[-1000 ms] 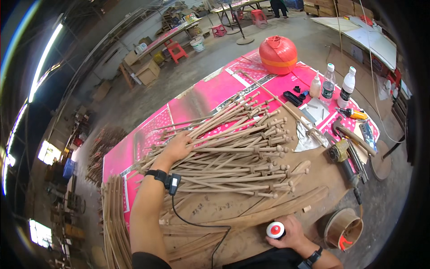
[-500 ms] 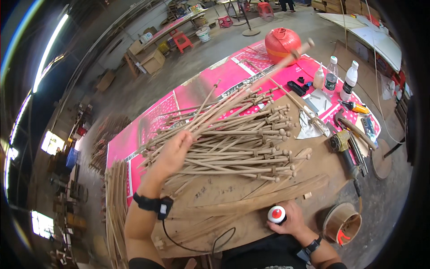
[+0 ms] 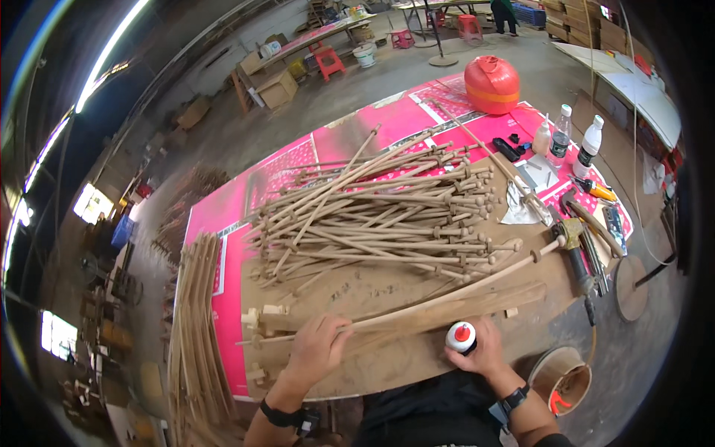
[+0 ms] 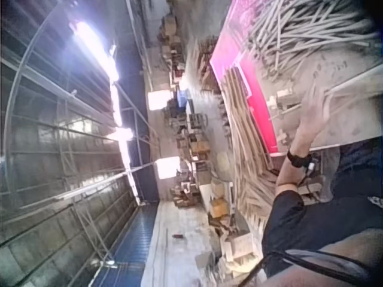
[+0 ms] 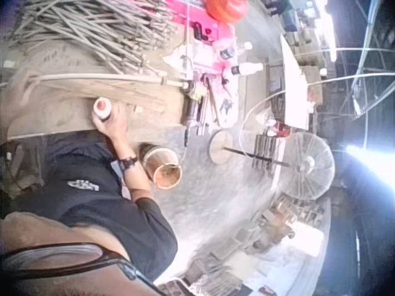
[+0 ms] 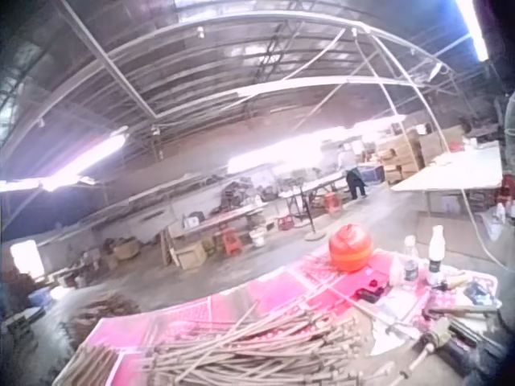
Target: The person is applying glue and using a nail gun to join wooden strips to form furniture components.
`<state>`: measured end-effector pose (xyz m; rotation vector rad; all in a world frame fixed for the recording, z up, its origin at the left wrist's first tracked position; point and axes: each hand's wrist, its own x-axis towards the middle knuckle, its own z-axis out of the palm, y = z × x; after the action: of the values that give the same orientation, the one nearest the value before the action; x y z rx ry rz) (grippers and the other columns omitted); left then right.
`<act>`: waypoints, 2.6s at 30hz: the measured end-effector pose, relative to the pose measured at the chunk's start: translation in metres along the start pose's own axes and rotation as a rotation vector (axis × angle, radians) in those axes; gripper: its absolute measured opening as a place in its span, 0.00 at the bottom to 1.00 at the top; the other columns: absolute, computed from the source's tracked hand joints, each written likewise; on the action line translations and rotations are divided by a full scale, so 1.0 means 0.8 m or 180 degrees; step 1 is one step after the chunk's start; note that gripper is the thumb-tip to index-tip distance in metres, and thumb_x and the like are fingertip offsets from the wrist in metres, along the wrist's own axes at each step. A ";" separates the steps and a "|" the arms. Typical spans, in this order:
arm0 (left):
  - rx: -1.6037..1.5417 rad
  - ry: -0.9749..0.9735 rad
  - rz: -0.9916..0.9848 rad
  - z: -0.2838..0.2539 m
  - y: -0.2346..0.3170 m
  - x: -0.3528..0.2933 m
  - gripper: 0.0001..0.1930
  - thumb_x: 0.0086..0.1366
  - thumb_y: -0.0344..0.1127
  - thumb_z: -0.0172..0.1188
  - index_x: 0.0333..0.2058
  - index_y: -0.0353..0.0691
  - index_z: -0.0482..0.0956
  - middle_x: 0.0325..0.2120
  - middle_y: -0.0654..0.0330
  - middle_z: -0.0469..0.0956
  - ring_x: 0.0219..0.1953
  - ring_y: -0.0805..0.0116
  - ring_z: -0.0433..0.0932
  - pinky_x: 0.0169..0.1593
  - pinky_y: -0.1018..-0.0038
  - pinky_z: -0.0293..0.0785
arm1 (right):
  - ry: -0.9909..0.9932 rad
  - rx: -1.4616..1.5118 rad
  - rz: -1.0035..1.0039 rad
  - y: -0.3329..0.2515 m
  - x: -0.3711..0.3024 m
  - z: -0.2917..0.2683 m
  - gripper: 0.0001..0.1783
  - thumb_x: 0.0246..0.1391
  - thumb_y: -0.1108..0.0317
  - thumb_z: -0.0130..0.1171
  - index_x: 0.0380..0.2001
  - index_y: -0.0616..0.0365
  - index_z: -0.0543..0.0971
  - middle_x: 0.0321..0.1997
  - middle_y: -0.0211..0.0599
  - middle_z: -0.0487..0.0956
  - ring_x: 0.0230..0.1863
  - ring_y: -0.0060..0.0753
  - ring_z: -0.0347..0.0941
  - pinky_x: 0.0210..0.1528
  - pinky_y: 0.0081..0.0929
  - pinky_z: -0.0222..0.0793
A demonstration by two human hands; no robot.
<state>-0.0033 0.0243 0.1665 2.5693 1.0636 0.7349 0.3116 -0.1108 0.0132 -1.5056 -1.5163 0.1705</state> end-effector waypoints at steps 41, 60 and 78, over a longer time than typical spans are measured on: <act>0.0630 0.0780 -0.0269 0.141 -0.072 -0.137 0.10 0.62 0.31 0.69 0.42 0.43 0.83 0.37 0.54 0.79 0.41 0.49 0.77 0.45 0.54 0.71 | -0.0255 0.1431 0.0362 0.007 0.040 -0.058 0.37 0.63 0.39 0.61 0.58 0.63 0.79 0.55 0.44 0.81 0.56 0.42 0.76 0.59 0.36 0.71; 0.0554 0.0900 -0.0344 0.146 -0.073 -0.145 0.11 0.60 0.33 0.71 0.41 0.44 0.84 0.36 0.57 0.79 0.40 0.50 0.77 0.44 0.55 0.72 | -0.0998 0.1615 0.2276 0.108 0.252 0.018 0.23 0.71 0.54 0.56 0.51 0.65 0.84 0.44 0.42 0.89 0.51 0.32 0.83 0.54 0.26 0.73; 0.0807 0.0920 -0.0293 0.136 -0.070 -0.137 0.13 0.61 0.33 0.70 0.45 0.44 0.84 0.41 0.56 0.79 0.46 0.49 0.76 0.52 0.53 0.71 | -0.0785 0.0674 0.0027 0.007 -0.005 -0.052 0.20 0.57 0.62 0.63 0.49 0.60 0.81 0.45 0.46 0.84 0.44 0.51 0.80 0.48 0.40 0.76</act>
<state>-0.0421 -0.0207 0.0132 2.6518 1.4370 1.0304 0.3433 -0.1335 0.0293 -1.3588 -1.6282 0.5218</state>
